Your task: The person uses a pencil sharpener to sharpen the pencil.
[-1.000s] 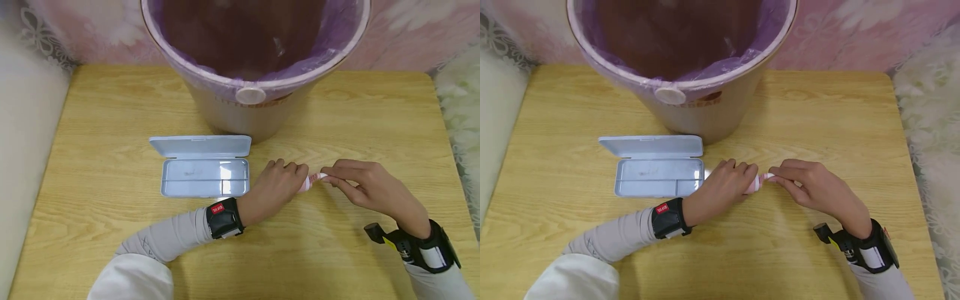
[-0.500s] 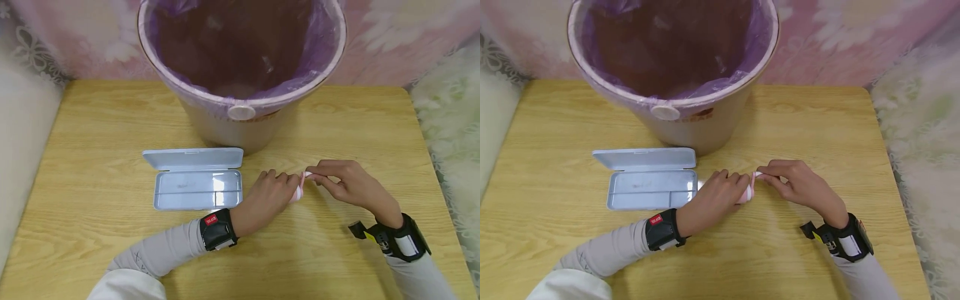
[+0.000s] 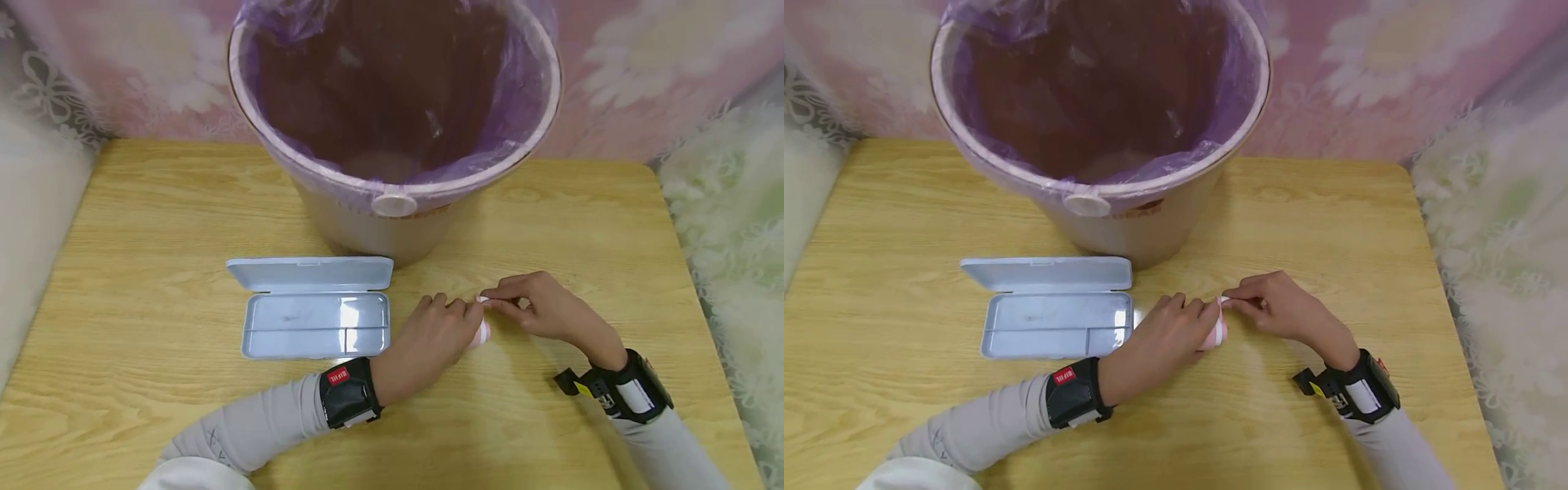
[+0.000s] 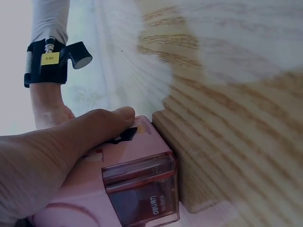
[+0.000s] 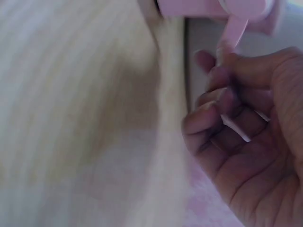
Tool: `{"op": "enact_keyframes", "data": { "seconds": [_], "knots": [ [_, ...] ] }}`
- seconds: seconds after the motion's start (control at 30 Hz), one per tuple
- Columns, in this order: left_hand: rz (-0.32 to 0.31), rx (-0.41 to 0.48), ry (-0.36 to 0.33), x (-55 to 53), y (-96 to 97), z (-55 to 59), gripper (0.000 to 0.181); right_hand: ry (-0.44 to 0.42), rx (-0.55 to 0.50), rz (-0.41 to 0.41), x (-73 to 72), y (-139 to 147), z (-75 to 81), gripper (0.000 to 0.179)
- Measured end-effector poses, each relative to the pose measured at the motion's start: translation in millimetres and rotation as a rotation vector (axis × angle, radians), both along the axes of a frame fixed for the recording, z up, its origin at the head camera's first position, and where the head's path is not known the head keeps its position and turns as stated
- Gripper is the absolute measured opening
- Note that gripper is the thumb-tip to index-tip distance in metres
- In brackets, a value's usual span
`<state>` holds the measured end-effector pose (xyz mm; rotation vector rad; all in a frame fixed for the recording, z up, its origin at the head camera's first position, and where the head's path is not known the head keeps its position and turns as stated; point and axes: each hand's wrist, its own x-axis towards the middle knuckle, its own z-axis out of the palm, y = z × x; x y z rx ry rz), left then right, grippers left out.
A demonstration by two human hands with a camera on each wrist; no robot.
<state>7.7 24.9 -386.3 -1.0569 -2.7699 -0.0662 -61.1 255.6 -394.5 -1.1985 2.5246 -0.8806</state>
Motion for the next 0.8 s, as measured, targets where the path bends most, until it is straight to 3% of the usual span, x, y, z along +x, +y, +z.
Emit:
{"op": "enact_keyframes", "data": {
  "seconds": [0.17, 0.33, 0.67, 0.8],
  "knots": [
    [-0.001, -0.019, -0.010, 3.1, 0.2, 0.3, 0.015, -0.080, 0.009, 0.042, 6.6, -2, -12.4, 0.025],
    [0.035, -0.015, 0.010, 2.5, 3.0, -0.4, 0.014, -0.050, 0.052, 0.038, 20.4, -4, -14.7, 0.025],
    [0.077, 0.000, 0.082, 2.9, 2.7, -2.4, 0.017, -0.100, 0.103, 0.091, 54.6, -10, -0.3, 0.016],
    [0.072, 0.001, 0.084, 1.7, 2.4, -2.2, 0.019, -0.062, 0.089, 0.126, 61.0, -8, 13.0, 0.013]
  ]
}}
